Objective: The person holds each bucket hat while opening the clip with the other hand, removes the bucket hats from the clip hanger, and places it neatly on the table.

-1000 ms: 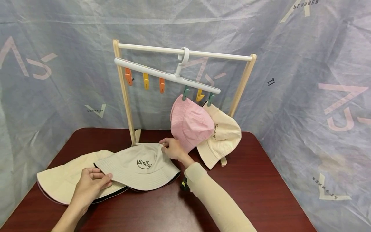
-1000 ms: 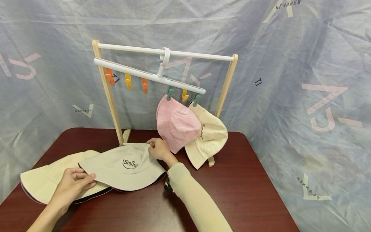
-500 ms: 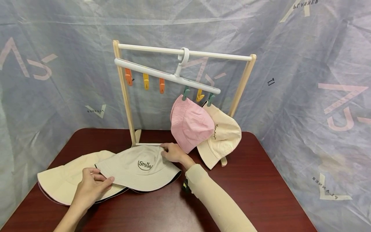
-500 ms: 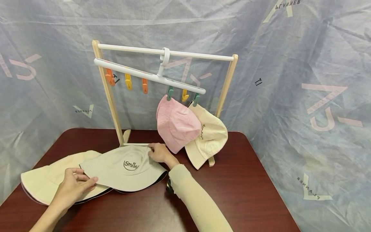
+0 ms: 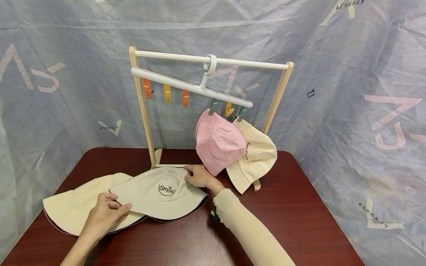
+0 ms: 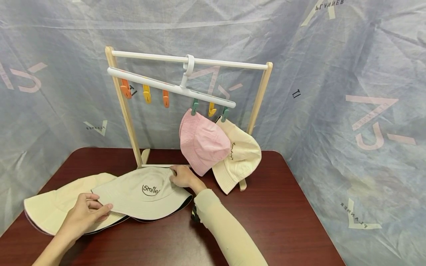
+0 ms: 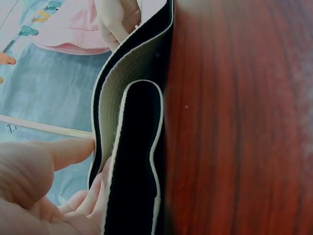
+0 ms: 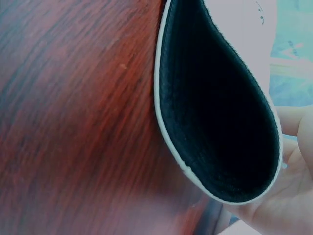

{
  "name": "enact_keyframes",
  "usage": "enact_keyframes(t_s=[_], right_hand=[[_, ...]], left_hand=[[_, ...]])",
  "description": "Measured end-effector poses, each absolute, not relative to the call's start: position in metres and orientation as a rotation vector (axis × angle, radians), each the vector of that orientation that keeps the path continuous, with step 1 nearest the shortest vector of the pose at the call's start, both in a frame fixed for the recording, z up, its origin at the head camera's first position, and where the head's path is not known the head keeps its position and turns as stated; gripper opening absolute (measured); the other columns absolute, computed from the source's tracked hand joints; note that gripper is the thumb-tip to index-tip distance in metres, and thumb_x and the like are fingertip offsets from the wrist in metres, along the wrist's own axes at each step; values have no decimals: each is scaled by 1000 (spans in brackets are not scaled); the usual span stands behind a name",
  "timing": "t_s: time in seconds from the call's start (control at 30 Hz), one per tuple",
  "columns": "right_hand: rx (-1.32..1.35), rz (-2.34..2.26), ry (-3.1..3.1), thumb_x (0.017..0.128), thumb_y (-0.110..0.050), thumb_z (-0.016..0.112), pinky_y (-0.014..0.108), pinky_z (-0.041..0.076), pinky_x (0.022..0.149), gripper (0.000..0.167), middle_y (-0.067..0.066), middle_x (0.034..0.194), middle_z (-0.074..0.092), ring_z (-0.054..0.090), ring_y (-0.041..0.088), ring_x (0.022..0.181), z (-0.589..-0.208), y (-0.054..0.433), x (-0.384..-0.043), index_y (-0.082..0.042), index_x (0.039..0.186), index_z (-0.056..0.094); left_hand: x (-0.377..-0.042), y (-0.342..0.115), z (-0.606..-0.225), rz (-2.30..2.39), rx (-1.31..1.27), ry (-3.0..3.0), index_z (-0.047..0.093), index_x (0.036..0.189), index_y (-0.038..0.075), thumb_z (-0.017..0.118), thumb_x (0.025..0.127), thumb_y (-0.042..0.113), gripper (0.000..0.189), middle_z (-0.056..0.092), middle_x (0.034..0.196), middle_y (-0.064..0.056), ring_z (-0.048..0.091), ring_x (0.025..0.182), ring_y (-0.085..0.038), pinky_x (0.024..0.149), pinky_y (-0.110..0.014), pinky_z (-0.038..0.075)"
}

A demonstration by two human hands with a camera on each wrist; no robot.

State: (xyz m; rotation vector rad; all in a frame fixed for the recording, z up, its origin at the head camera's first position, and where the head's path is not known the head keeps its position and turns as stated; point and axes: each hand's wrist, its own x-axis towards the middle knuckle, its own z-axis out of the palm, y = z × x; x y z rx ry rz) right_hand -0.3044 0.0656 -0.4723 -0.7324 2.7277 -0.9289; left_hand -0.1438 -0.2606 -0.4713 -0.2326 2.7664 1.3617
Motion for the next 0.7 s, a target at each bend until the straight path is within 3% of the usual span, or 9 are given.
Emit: enact_keyframes(t_s=[0.13, 0.33, 0.53, 0.7], right_hand=[[-752, -903, 2734, 102, -15, 66, 30, 49, 103, 53, 13, 137, 69, 60, 16, 116, -469, 68, -302, -3, 152, 56], [-798, -867, 2726, 102, -17, 64, 31, 50, 97, 55, 14, 130, 70, 62, 22, 114, -462, 74, -300, -4, 155, 54], [-879, -917, 2716, 101, -13, 64, 37, 53, 106, 54, 17, 145, 64, 69, 30, 122, -452, 84, -299, 0, 152, 54], [-946, -959, 2707, 102, -11, 64, 42, 55, 104, 52, 21, 146, 63, 71, 35, 120, -436, 94, -297, 1, 152, 54]], left_hand=[[-145, -262, -470, 1367, -221, 2752, 33, 143, -4, 77, 99, 42, 77, 71, 110, -14, 76, 79, -13, 71, -22, 56], [-146, -265, -464, 1285, -161, 2797, 41, 141, -2, 70, 104, 44, 66, 73, 105, -11, 75, 77, -14, 71, -23, 55], [-146, -271, -455, 1225, -93, 2870, 47, 140, 0, 65, 106, 43, 58, 73, 103, -9, 74, 72, -13, 79, -33, 52], [-149, -275, -446, 1224, -37, 2942, 49, 141, 2, 63, 108, 40, 53, 72, 98, -7, 71, 73, -10, 71, -28, 52]])
